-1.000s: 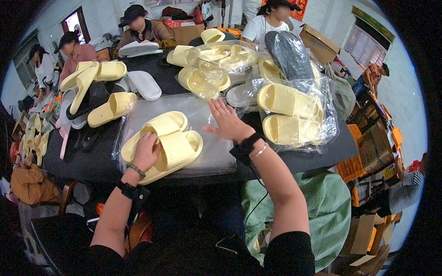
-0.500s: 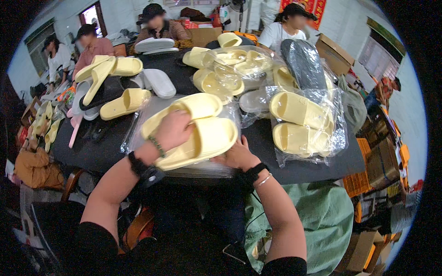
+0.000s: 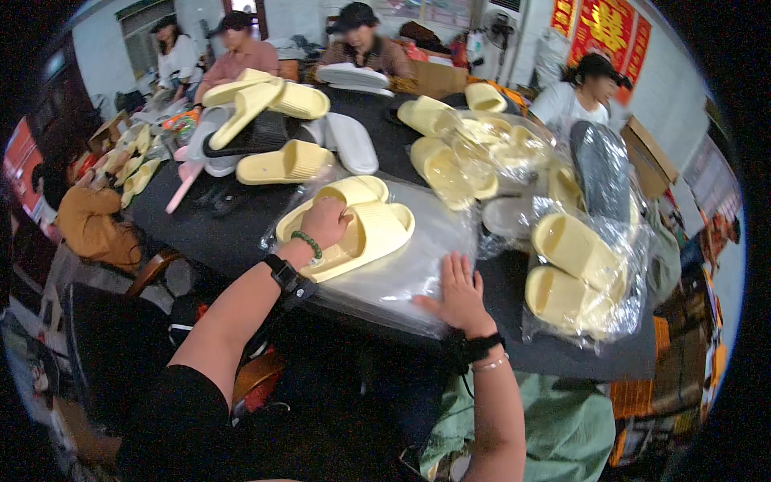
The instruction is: The recorder is sorting pairs of yellow sandals and placing them into individual clear plastic bags within a factory setting.
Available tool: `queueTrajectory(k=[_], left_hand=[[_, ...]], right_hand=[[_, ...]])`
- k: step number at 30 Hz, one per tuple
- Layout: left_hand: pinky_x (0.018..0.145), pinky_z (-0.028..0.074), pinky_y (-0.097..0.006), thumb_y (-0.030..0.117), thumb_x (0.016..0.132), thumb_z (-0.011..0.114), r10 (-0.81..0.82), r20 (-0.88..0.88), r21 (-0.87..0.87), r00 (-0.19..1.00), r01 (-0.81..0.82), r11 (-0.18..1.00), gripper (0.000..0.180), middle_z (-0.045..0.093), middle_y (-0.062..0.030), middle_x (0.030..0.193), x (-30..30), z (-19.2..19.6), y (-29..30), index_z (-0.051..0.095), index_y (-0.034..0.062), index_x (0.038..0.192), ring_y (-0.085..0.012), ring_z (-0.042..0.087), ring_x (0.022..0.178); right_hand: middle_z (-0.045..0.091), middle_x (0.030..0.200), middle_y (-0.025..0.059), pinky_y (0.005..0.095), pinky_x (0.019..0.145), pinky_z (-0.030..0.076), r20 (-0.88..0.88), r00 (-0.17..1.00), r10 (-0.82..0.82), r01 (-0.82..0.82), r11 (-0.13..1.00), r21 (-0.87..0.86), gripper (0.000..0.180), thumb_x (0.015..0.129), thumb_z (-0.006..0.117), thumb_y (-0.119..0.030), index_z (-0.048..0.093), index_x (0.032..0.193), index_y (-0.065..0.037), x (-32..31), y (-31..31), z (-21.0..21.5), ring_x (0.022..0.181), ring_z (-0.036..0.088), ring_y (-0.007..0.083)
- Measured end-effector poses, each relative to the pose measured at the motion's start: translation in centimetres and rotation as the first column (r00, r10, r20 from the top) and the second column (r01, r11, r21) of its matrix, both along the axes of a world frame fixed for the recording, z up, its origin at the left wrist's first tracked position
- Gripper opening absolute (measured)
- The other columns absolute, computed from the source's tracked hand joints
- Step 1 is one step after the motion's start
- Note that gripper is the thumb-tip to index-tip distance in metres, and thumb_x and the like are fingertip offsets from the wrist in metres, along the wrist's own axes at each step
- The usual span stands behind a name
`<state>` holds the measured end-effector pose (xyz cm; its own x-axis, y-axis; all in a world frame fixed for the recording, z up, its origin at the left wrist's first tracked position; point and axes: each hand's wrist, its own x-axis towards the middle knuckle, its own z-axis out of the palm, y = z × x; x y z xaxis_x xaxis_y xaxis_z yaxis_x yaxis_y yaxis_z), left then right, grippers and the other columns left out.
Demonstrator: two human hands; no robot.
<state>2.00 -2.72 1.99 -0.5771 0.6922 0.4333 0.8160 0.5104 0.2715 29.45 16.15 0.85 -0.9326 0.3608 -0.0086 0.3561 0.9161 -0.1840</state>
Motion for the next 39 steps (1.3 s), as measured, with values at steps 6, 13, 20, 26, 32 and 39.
queueTrajectory(k=[6,13,20,26,32,39], left_hand=[[0.075,0.051,-0.047,0.016,0.08,0.063,0.157,0.028,0.051,0.987,-0.158,0.986,0.015,0.064,-0.0189,0.087,-2.5,-0.4,-5.8,0.063,0.0014,0.078,-0.0379,0.061,0.088],[0.082,0.047,-0.046,0.034,0.081,0.07,0.205,0.146,0.052,0.968,-0.214,0.975,0.035,0.062,-0.0175,0.103,-0.1,1.0,-7.3,0.063,0.0036,0.098,-0.0358,0.058,0.101],[0.103,0.033,-0.052,0.052,0.079,0.071,0.103,-0.032,-0.188,0.994,-0.107,0.976,0.073,0.048,-0.0193,0.135,7.9,3.0,-11.9,0.05,0.0075,0.132,-0.0372,0.043,0.125],[0.111,0.03,-0.054,0.029,0.077,0.076,-0.058,-0.131,-0.335,0.99,0.011,0.942,0.071,0.037,-0.019,0.149,5.7,-0.6,-16.5,0.046,0.0171,0.14,-0.0414,0.033,0.137],[0.105,0.043,-0.043,0.011,0.083,0.064,-0.216,0.147,-0.184,0.965,0.241,0.953,0.046,0.057,-0.0139,0.131,4.6,6.5,-17.7,0.056,0.0141,0.128,-0.0388,0.054,0.119],[0.091,0.049,-0.043,0.011,0.084,0.058,-0.203,-0.371,-0.103,0.906,0.177,0.979,0.038,0.066,-0.0173,0.109,-4.4,20.8,-16.9,0.058,0.0058,0.122,-0.0352,0.062,0.103]], right_hand=[[0.02,0.155,0.0263,0.058,0.114,0.016,-0.003,1.0,0.019,-0.018,0.999,0.037,0.112,0.078,0.056,-0.074,0.022,0.148,0.006,0.4,-0.4,0.2,0.146,0.014,0.0402],[0.016,0.157,0.0257,0.0589,0.114,0.013,0.009,1.0,0.001,-0.001,1.0,-0.007,0.117,0.075,0.058,-0.075,0.018,0.149,0.006,0.6,-0.3,-0.4,0.147,0.013,0.0396],[0.017,0.157,0.0249,0.0595,0.113,0.015,-0.005,1.0,-0.007,0.008,0.999,0.044,0.113,0.076,0.058,-0.073,0.019,0.15,0.003,0.4,0.0,-0.7,0.146,0.014,0.0397],[0.019,0.156,0.0248,0.0582,0.114,0.015,-0.014,1.0,0.012,-0.011,0.999,0.046,0.11,0.078,0.059,-0.072,0.021,0.149,0.003,0.1,0.0,-0.3,0.146,0.014,0.0403],[0.019,0.156,0.0253,0.0573,0.114,0.014,-0.005,1.0,0.014,-0.014,1.0,0.013,0.109,0.078,0.058,-0.072,0.023,0.148,0.004,0.2,-0.5,0.1,0.146,0.015,0.0402],[0.02,0.156,0.025,0.0579,0.114,0.014,-0.003,1.0,-0.001,0.002,1.0,0.023,0.111,0.077,0.057,-0.073,0.023,0.148,0.004,0.2,-0.3,-0.1,0.146,0.014,0.0397]])
